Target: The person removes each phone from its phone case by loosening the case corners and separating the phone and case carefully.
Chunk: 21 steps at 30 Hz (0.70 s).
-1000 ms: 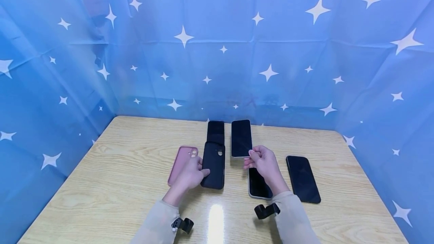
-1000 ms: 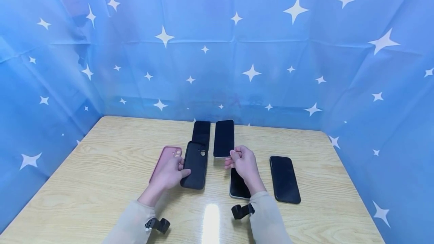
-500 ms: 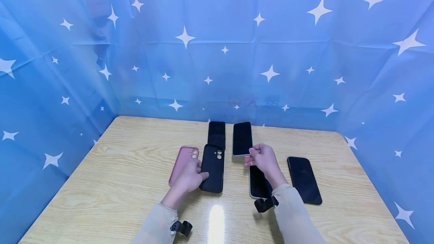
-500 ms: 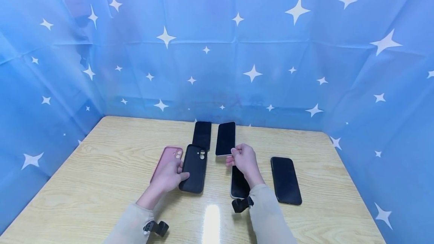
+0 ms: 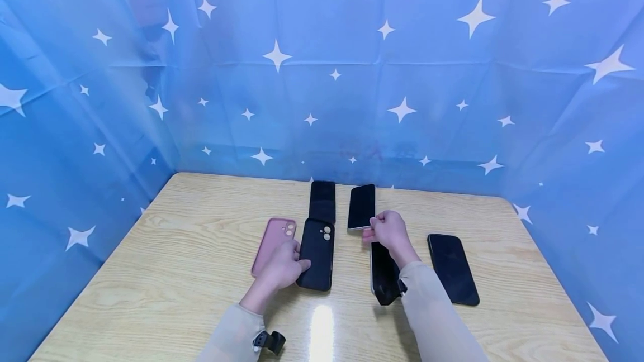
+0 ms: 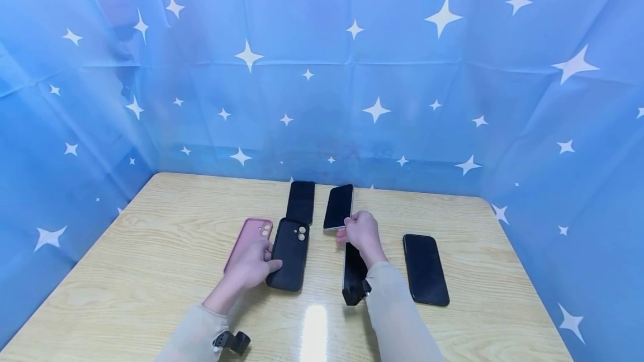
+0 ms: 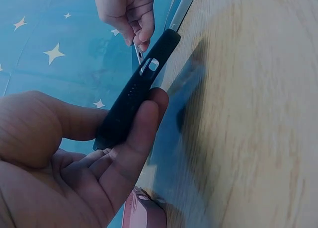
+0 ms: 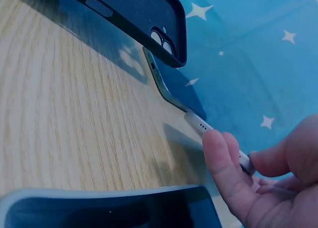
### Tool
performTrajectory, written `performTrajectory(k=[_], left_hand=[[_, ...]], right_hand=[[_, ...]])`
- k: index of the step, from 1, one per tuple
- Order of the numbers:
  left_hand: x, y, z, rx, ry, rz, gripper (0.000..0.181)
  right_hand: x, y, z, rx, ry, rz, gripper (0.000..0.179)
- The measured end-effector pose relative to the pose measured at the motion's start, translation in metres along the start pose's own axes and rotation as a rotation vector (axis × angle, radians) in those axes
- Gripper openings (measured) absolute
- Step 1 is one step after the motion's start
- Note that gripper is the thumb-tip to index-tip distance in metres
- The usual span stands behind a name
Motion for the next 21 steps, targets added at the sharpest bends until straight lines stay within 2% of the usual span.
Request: performTrajectory(k=[5,14,21], left_hand=[[0.0,0.0,0.002,-0.014,-0.02,0.001,0.016],[-0.001,0.0,0.002,0.002,-0.028,0.005,0.015],[0.001,0.002,0.005,0.001,-0.013,0.008,0.016]], right_hand=[[0.002,-0.006,-0.003,0.026,0.054,-0.03,0.019],[0.001,-0.016,-0.003,0.095,0.129,-0.065,0.021],[0.001,-0.022,-0.005,0.098,0.18,-0.084,0.021]])
Point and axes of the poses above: each hand's wrist, its own y-axis away from the middle knuckle, its own x-axis out of the palm, z = x × y, the point moved 5 cm from there along -y, towards the middle knuckle, and after that the axes turned 5 degrees about x, right-handed, at the moved point
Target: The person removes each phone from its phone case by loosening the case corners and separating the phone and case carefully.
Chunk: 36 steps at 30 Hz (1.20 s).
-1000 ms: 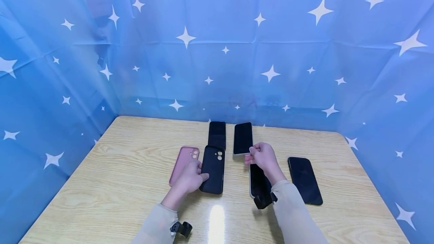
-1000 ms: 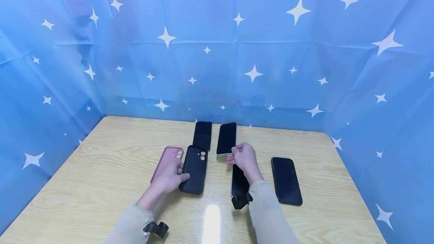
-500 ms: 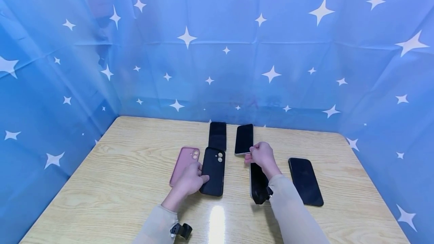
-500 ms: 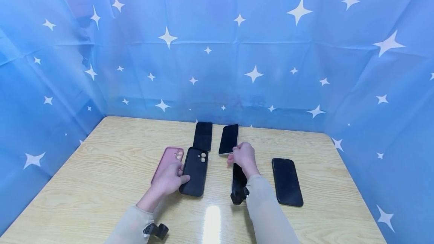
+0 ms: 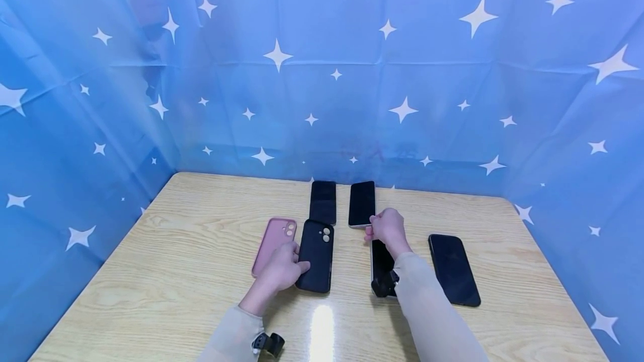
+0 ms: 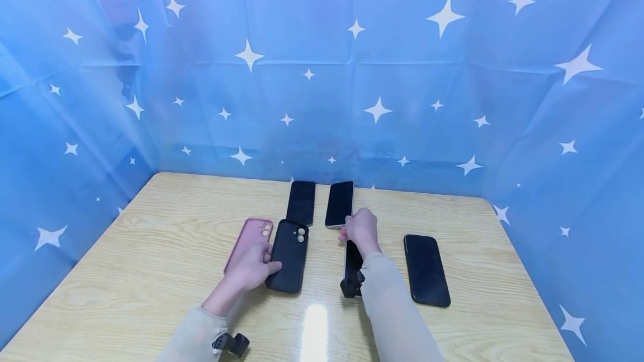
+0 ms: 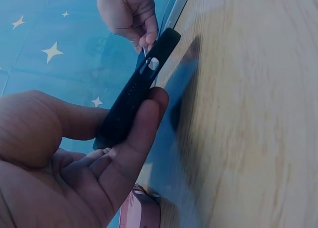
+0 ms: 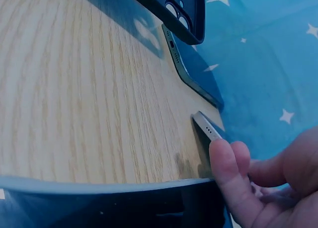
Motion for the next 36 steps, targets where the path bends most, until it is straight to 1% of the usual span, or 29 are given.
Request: performTrajectory(k=[3,10,17,25,29,32,36], left_hand=[[-0.001,0.001,0.0,0.001,-0.008,-0.007,0.016],[-0.001,0.003,-0.004,-0.004,-0.013,-0.007,0.016],[0.0,0.004,-0.005,-0.001,-0.009,0.001,0.016],[0.001,0.006,-0.006,-0.003,-0.017,0.006,0.014],[0.001,0.007,-0.008,-0.001,-0.022,0.008,0.014],[0.002,0.007,-0.008,-0.004,-0.036,0.011,0.015],[0.004,0.006,-0.007,-0.004,-0.06,0.012,0.015]], right_hand=[[0.001,-0.002,0.001,-0.008,0.023,-0.005,0.021],[-0.002,-0.002,0.004,0.016,0.154,-0.026,0.024],[-0.006,-0.003,0.008,0.018,0.141,-0.034,0.023],[-0.009,-0.001,0.006,-0.002,0.195,-0.035,0.028],[-0.011,0.001,0.006,-0.036,0.184,-0.031,0.021],[-0.012,0.003,0.006,-0.06,0.155,-0.029,0.016],[-0.013,0.007,0.008,-0.074,0.151,-0.027,0.015]])
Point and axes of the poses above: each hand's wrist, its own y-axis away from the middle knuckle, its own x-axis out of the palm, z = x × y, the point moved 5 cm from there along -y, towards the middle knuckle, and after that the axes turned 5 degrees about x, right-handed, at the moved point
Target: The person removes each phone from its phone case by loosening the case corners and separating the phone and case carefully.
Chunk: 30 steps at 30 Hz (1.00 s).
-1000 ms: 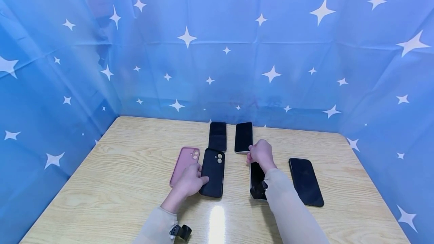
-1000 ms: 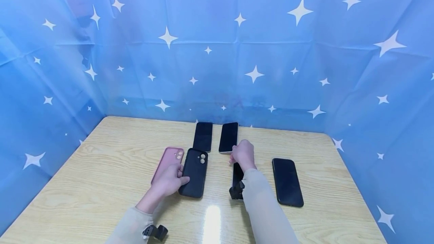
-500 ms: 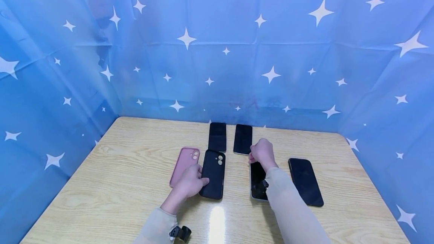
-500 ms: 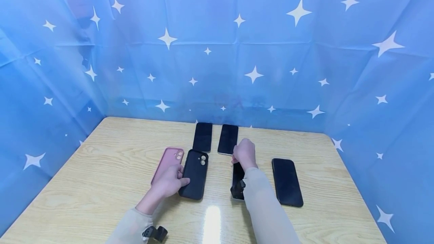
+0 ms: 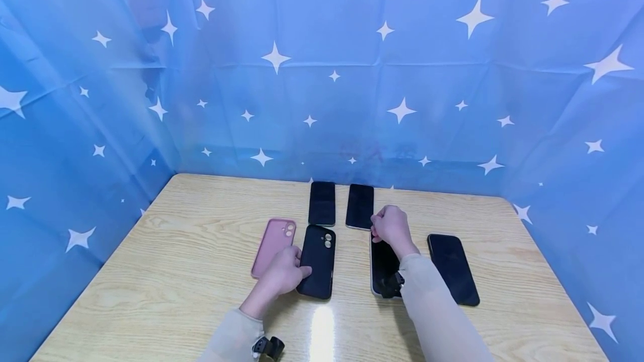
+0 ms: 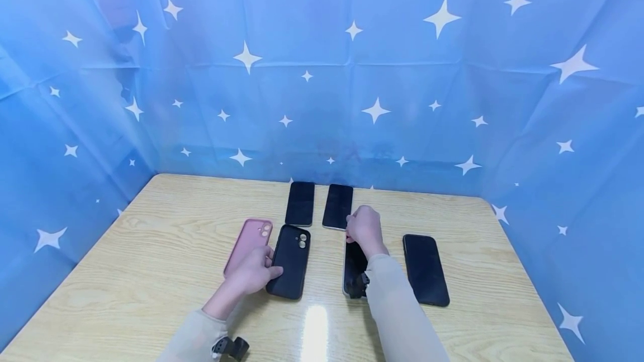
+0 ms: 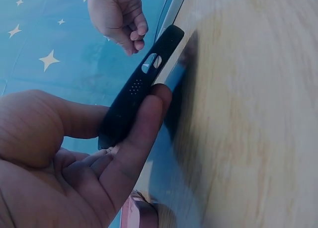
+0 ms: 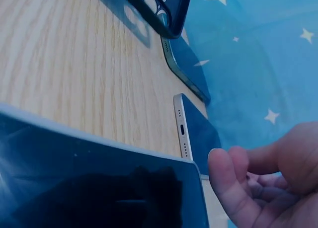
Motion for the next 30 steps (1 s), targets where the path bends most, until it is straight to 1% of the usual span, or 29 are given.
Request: performTrajectory(k=[5,9,13,18,23,28,30], left_hand=[[0.001,-0.001,0.0,-0.008,-0.034,-0.01,0.016],[0.001,-0.002,0.0,-0.01,-0.08,-0.017,0.017],[0.001,-0.002,-0.001,-0.001,-0.149,-0.023,0.021],[0.003,-0.001,-0.001,-0.009,-0.235,-0.025,0.028],[0.006,-0.003,0.001,-0.038,-0.314,-0.036,0.025],[0.008,-0.005,-0.001,-0.041,-0.408,-0.068,0.029],[0.008,-0.006,-0.002,-0.049,-0.42,-0.074,0.029]], right_hand=[[-0.001,0.004,0.002,-0.025,0.003,0.008,0.016],[-0.002,0.008,0.004,-0.05,0.009,0.008,0.017],[-0.004,0.011,0.003,-0.062,0.02,0.004,0.017],[-0.005,0.014,0.002,-0.059,0.02,0.014,0.017],[-0.006,0.017,0.001,-0.068,0.018,0.014,0.017],[-0.008,0.018,-0.004,-0.085,-0.007,0.007,0.016],[-0.009,0.019,-0.006,-0.088,-0.019,0.004,0.016]])
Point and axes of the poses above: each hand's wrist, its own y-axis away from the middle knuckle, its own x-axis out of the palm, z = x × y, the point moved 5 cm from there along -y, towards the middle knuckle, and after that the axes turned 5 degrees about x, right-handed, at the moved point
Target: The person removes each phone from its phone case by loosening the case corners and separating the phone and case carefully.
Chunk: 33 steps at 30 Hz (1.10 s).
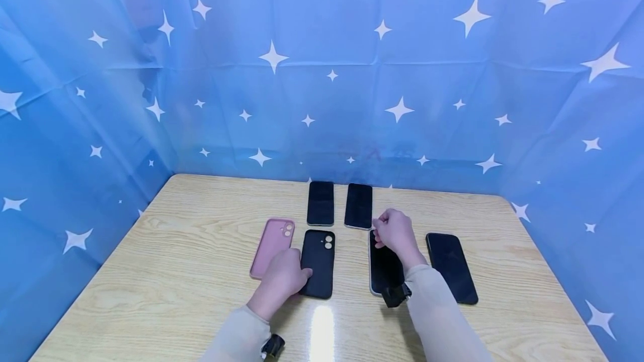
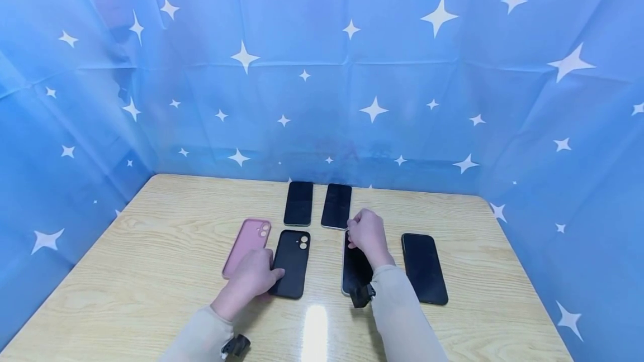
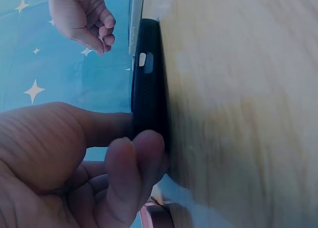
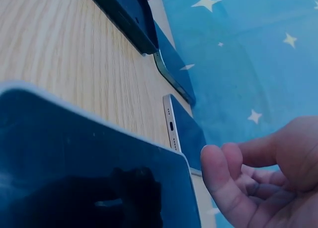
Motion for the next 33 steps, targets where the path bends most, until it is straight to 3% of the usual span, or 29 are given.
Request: performTrajectory(k=[9,19,33], left_hand=[[-0.006,-0.001,-0.005,-0.002,-0.075,-0.022,0.027],[-0.009,-0.001,-0.028,0.099,-0.119,-0.095,0.04],[0.005,0.001,-0.069,0.298,-0.031,-0.178,0.024]], right_hand=[[-0.012,0.003,-0.004,-0.029,0.024,-0.012,0.017],[-0.025,0.014,-0.007,-0.079,0.139,0.073,0.018],[-0.041,0.022,-0.018,-0.113,0.206,0.009,0.022]])
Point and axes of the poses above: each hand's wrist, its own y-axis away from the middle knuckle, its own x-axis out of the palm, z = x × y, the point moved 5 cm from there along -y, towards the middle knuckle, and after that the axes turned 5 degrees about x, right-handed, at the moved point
